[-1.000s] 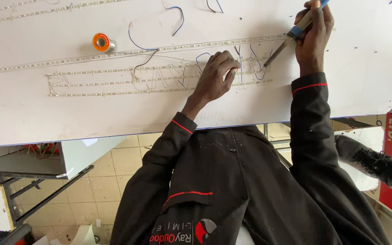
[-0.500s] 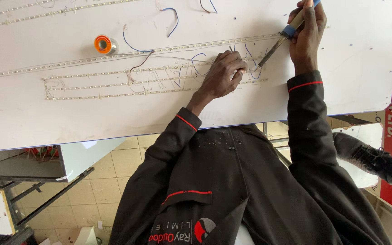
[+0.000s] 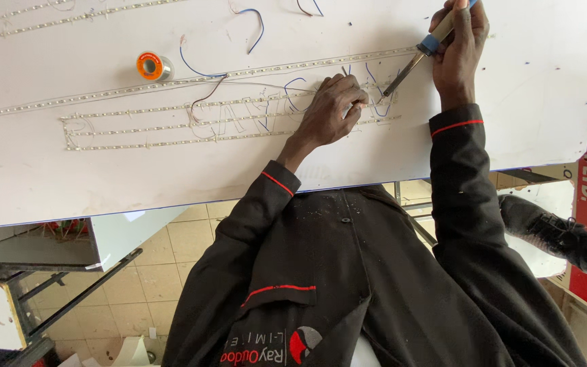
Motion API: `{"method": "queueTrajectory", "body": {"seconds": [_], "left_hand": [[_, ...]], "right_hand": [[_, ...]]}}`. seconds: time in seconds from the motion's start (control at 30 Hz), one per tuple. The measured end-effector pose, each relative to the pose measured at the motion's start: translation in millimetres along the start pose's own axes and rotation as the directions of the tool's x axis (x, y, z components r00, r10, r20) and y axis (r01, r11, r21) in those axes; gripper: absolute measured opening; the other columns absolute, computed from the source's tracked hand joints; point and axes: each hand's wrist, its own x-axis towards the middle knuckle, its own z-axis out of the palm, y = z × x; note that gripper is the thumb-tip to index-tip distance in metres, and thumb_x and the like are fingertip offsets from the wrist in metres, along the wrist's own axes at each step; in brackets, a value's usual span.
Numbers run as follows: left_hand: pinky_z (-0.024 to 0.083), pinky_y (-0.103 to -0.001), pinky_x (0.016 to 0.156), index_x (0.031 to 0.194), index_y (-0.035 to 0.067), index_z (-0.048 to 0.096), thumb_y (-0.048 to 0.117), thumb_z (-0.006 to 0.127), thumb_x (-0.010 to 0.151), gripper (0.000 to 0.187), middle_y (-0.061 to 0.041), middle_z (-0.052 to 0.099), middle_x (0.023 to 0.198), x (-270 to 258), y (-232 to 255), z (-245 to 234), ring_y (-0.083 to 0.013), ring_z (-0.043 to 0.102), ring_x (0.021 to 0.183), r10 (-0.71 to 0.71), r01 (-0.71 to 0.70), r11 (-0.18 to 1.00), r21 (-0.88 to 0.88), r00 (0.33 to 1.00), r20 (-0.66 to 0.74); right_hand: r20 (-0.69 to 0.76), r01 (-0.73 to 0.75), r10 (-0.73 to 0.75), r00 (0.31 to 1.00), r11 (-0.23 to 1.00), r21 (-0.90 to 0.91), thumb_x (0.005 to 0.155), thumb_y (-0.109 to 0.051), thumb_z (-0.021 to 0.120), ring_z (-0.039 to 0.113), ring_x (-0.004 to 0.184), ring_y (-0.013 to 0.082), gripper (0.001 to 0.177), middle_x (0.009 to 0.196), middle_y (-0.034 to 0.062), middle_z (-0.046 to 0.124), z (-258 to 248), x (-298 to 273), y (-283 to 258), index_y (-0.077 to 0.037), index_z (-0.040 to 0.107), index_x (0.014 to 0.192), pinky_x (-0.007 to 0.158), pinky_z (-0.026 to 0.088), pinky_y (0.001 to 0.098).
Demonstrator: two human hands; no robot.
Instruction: The person solders wires to LED strip segments laid out on a white board. They use a soldering iron and solder wire to attach blue and brown wires to the contact points on the strips, moving along the strips to complete multiple connections.
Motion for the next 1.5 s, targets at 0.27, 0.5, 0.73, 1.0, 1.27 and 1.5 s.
{"method": "queueTrajectory", "body": {"seconds": [0.27, 0.5, 0.73, 1.0, 1.27, 1.5], "left_hand": [[0.039, -0.039, 0.086, 0.093, 0.015, 0.064, 0.001, 0.058, 0.092, 0.015, 0.0, 0.057, 0.094, 1.4, 3.5, -3.4, -0.0231, 0.049, 0.086, 0.008, -0.009, 1.0, -0.019, 1.0, -0.01], [0.04, -0.042, 0.085, 0.097, 0.014, 0.065, 0.005, 0.059, 0.097, 0.011, -0.003, 0.057, 0.095, 0.8, -0.1, -0.9, -0.0256, 0.052, 0.088, 0.037, -0.037, 0.999, -0.004, 0.999, -0.033], [0.039, -0.04, 0.086, 0.095, 0.014, 0.065, 0.004, 0.06, 0.095, 0.012, -0.001, 0.057, 0.095, -0.6, 0.3, 0.0, -0.0237, 0.05, 0.088, -0.004, 0.004, 1.0, -0.009, 1.0, -0.018], [0.039, -0.039, 0.085, 0.093, 0.015, 0.062, 0.002, 0.059, 0.095, 0.014, 0.0, 0.057, 0.095, 0.1, 2.6, -3.1, -0.0233, 0.05, 0.087, 0.007, -0.007, 1.0, -0.007, 1.0, -0.014], [0.039, -0.04, 0.086, 0.094, 0.015, 0.063, 0.002, 0.059, 0.093, 0.014, 0.0, 0.057, 0.095, 0.5, 0.5, -1.1, -0.024, 0.05, 0.087, 0.009, -0.009, 1.0, -0.005, 1.0, -0.022], [0.039, -0.041, 0.085, 0.094, 0.016, 0.065, 0.001, 0.058, 0.093, 0.016, 0.0, 0.059, 0.095, 0.7, 0.1, -0.6, -0.0246, 0.051, 0.088, 0.005, -0.005, 1.0, 0.002, 1.0, -0.022]], "right_hand": [[0.036, 0.052, -0.051, 0.998, 0.998, -0.037, 0.119, -0.051, 0.06, 0.041, 0.06, 0.0095, 0.036, 0.091, 0.0098, 0.067, -3.9, 0.0, 3.0, -0.015, 0.061, 0.113, 0.053, 0.031, 0.0262], [-0.053, 0.014, -0.015, 0.998, 1.0, -0.01, 0.118, -0.044, 0.064, 0.037, 0.055, 0.0086, 0.032, 0.086, 0.0086, 0.066, 1.1, 1.8, 4.8, -0.017, 0.058, 0.103, 0.049, 0.026, 0.0269], [-0.002, 0.056, -0.056, 0.998, 0.995, -0.087, 0.12, -0.046, 0.06, 0.039, 0.061, 0.0086, 0.032, 0.091, 0.0085, 0.069, -4.3, -0.9, 4.9, -0.016, 0.06, 0.108, 0.057, 0.032, 0.0272], [0.019, 0.071, -0.071, 0.997, 0.997, 0.003, 0.123, -0.032, 0.059, 0.045, 0.068, 0.0097, 0.021, 0.092, 0.0108, 0.066, -8.3, 2.3, 11.3, -0.016, 0.059, 0.109, 0.059, 0.032, 0.0259], [0.003, 0.009, -0.009, 1.0, 1.0, 0.014, 0.12, -0.039, 0.065, 0.035, 0.058, 0.0077, 0.029, 0.091, 0.0096, 0.067, -4.9, 3.7, 9.4, -0.016, 0.057, 0.105, 0.053, 0.029, 0.0251], [-0.015, 0.001, -0.001, 1.0, 1.0, 0.025, 0.118, -0.045, 0.067, 0.05, 0.067, 0.0111, 0.032, 0.088, 0.011, 0.063, -4.0, 3.3, 8.5, -0.015, 0.06, 0.109, 0.053, 0.031, 0.0267]]}}
